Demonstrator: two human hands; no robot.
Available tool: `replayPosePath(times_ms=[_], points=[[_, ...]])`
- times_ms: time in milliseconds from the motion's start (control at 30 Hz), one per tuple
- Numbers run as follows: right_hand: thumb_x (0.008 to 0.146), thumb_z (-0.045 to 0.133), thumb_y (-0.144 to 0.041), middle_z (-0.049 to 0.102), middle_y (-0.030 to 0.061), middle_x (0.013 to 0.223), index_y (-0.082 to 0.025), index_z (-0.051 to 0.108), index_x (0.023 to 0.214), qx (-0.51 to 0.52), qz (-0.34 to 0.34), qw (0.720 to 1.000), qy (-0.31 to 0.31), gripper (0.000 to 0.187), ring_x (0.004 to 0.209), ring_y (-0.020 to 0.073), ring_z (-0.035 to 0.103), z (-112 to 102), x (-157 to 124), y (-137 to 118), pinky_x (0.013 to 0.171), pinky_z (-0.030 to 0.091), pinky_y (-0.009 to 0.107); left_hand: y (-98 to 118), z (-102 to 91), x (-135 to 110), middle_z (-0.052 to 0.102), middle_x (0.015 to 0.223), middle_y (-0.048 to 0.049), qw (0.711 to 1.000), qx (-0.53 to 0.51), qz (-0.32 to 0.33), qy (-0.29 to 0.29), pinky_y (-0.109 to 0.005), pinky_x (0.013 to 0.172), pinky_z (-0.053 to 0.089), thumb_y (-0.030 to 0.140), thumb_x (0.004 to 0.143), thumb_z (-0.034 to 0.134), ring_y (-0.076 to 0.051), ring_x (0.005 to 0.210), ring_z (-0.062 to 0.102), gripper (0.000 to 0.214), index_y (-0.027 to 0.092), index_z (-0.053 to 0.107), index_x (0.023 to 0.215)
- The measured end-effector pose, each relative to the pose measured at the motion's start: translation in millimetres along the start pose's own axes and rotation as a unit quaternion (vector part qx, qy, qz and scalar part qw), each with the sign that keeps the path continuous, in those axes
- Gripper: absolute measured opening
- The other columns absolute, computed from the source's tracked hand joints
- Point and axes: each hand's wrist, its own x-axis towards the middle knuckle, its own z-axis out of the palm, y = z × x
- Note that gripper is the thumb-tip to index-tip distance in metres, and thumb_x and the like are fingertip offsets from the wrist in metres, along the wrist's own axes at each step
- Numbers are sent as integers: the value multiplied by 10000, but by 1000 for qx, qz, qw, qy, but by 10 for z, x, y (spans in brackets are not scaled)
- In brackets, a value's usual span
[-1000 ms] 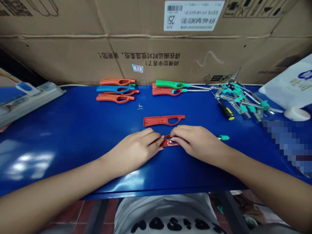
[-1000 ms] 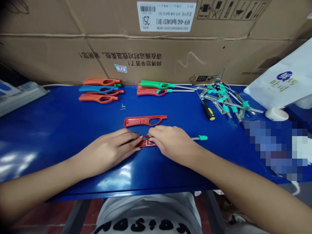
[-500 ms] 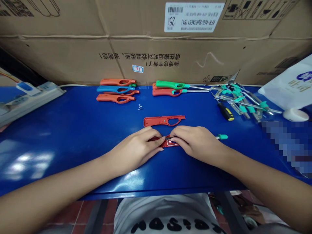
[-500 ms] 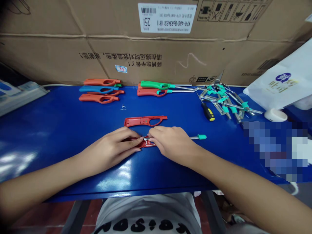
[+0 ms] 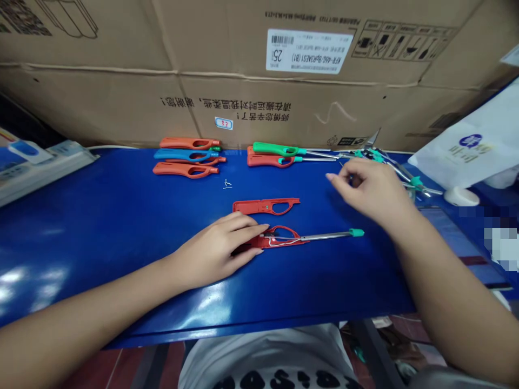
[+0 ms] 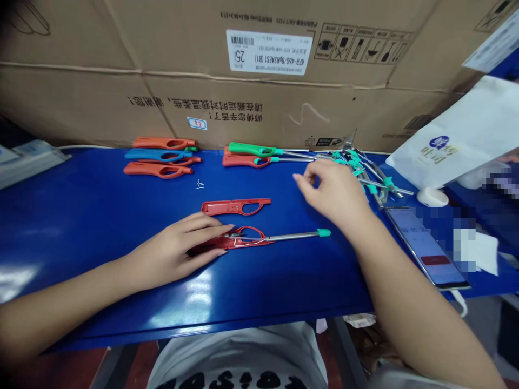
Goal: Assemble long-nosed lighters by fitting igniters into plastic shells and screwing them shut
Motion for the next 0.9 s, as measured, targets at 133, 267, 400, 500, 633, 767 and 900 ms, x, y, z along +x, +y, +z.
replayPosePath(times_ms=[133, 267, 400, 500, 633, 767, 900], points=[[829, 598, -230, 702, 95, 961, -201, 663, 1042, -102, 140, 984, -46, 225, 859, 263, 644, 6, 120, 508, 785, 489, 377, -3, -13, 1, 665, 1213, -111, 1000, 0, -1, -9, -382, 985, 514, 247, 1023, 565, -228, 1115, 610, 359, 177, 597, 1374], [819, 564, -212, 658, 208, 1127, -143, 704, 1071, -146, 186, 970, -53, 297, 1103, 379, 605, 107, 138, 783, 939, 482, 506, -2, -30, -6, 670, 1228, -110, 1000, 5, 1, -16, -391, 979, 509, 252, 1025, 557, -234, 1104, 612, 332, 183, 616, 1344], [909, 498, -380, 597, 196, 1329, -188, 667, 1248, -156, 193, 966, -70, 425, 1234, 426, 529, 240, 144, 827, 979, 451, 591, 8, -49, -11, 680, 1210, -101, 1000, 8, -1, -12, -389, 963, 509, 248, 1025, 549, -227, 1078, 624, 296, 197, 643, 1301], [965, 409, -462, 550, 194, 1438, -194, 598, 1379, -145, 198, 964, -100, 529, 1329, 427, 471, 327, 164, 835, 1049, 398, 617, 17, -60, -9, 680, 1208, -95, 1000, 11, 5, -14, -385, 952, 509, 235, 1028, 537, -222, 1071, 626, 291, 208, 647, 1295], [993, 319, -551, 512, 194, 1516, -192, 577, 1414, -134, 226, 959, -110, 611, 1393, 437, 434, 387, 195, 897, 1096, 318, 699, 24, -65, -13, 672, 1230, -86, 1000, 11, 10, -17, -383, 962, 503, 221, 1031, 528, -219, 1093, 617, 298, 225, 640, 1307], [1003, 275, -584, 480, 163, 1563, -210, 591, 1390, -118, 239, 957, -113, 624, 1439, 418, 401, 386, 217, 959, 1125, 230, 757, 23, -63, -21, 668, 1243, -77, 1000, 4, 12, -23, -364, 961, 504, 209, 1034, 516, -213, 1104, 614, 304, 251, 646, 1306], [999, 278, -597, 587, 184, 1457, -192, 643, 1312, -110, 243, 958, -109, 629, 1353, 434, 504, 352, 222, 980, 1101, 268, 764, 15, -57, -19, 666, 1257, -73, 1000, 7, 13, -28, -370, 959, 506, 222, 1040, 508, -219, 1110, 608, 303, 264, 656, 1301]])
